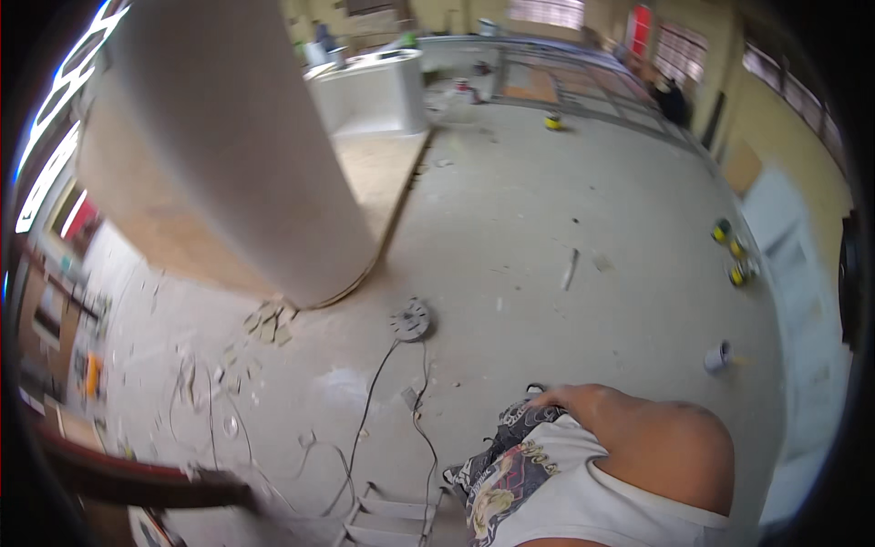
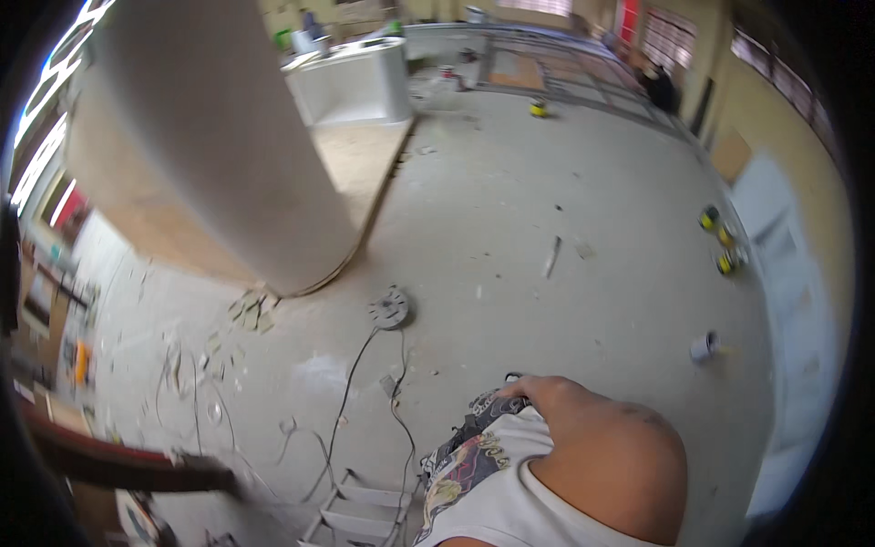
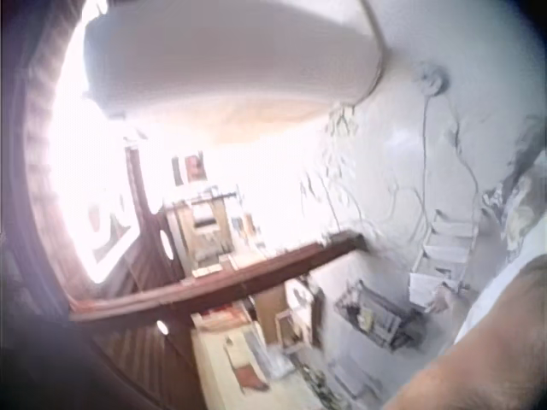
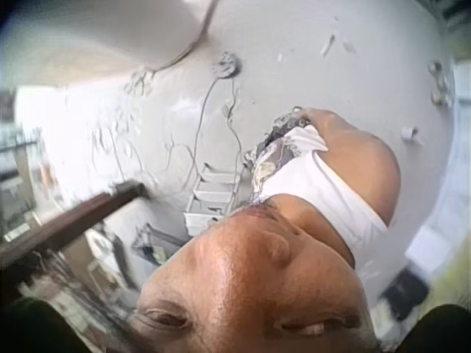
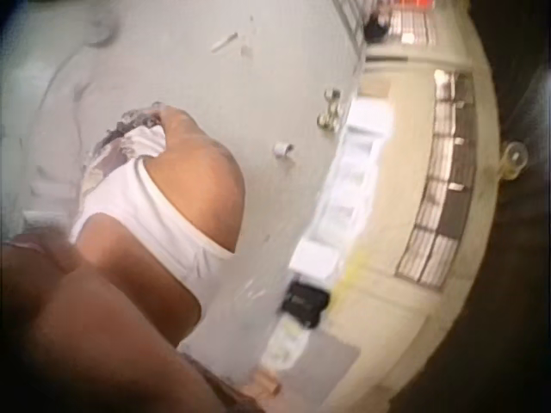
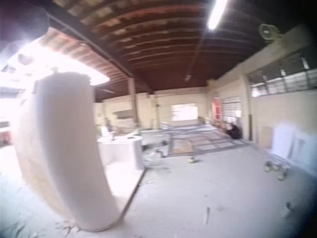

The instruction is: Using an orbital sander to smooth the surface of a large curved wooden furniture component.

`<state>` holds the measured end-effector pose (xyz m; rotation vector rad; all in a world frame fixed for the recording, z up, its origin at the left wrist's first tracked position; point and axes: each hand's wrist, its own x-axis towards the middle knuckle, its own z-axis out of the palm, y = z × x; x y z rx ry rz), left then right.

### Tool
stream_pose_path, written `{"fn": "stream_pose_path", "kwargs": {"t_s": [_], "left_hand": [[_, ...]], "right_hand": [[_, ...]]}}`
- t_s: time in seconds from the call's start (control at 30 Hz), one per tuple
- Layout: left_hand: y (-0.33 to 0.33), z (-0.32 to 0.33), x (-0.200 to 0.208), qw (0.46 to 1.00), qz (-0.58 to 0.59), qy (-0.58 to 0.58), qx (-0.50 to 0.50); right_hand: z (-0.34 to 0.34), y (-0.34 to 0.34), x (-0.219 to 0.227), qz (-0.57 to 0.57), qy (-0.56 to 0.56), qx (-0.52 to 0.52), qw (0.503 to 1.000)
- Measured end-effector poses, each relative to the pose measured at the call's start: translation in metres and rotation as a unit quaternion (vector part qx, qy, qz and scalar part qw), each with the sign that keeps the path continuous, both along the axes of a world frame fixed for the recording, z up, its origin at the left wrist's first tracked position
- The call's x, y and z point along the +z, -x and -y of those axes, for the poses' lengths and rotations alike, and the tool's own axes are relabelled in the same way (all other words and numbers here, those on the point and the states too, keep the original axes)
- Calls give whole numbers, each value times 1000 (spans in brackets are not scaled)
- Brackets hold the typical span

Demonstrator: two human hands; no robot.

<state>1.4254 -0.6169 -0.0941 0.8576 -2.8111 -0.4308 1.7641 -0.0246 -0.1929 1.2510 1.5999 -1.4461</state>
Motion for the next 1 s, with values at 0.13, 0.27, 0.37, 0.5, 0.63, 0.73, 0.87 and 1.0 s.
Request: {"fn": "stream_pose_path", "kwargs": {"t_s": [0.13, 0.27, 0.37, 0.5, 0.63, 0.73, 0.87, 1.0], "left_hand": [[21, -77, -45, 942, 170, -274, -95], [-11, -219, -78, 630, 467, -602, -149], [-37, -345, -45, 454, 384, -50, -802], [-155, -556, 105, 453, 399, -425, -675], [-271, -660, 411, 91, 283, -384, -874], [-374, -686, 502, -348, 196, -474, -785], [-457, -679, 553, -521, 352, -452, -632], [-478, -715, 539, -595, 421, -396, -559]], "right_hand": [[11, 1, 12, 0, -28, 13, 1000], [20, -40, -13, -1, 23, -46, 999], [-18, -5, 39, -65, -193, 399, 894], [-58, -41, 108, -116, -357, 45, 926], [-102, -109, 122, -51, -248, -43, 966], [-95, -170, 107, 13, -194, -96, 976], [-79, -218, 116, 86, -134, -149, 976], [-77, -241, 94, 99, -90, -228, 965]]}}
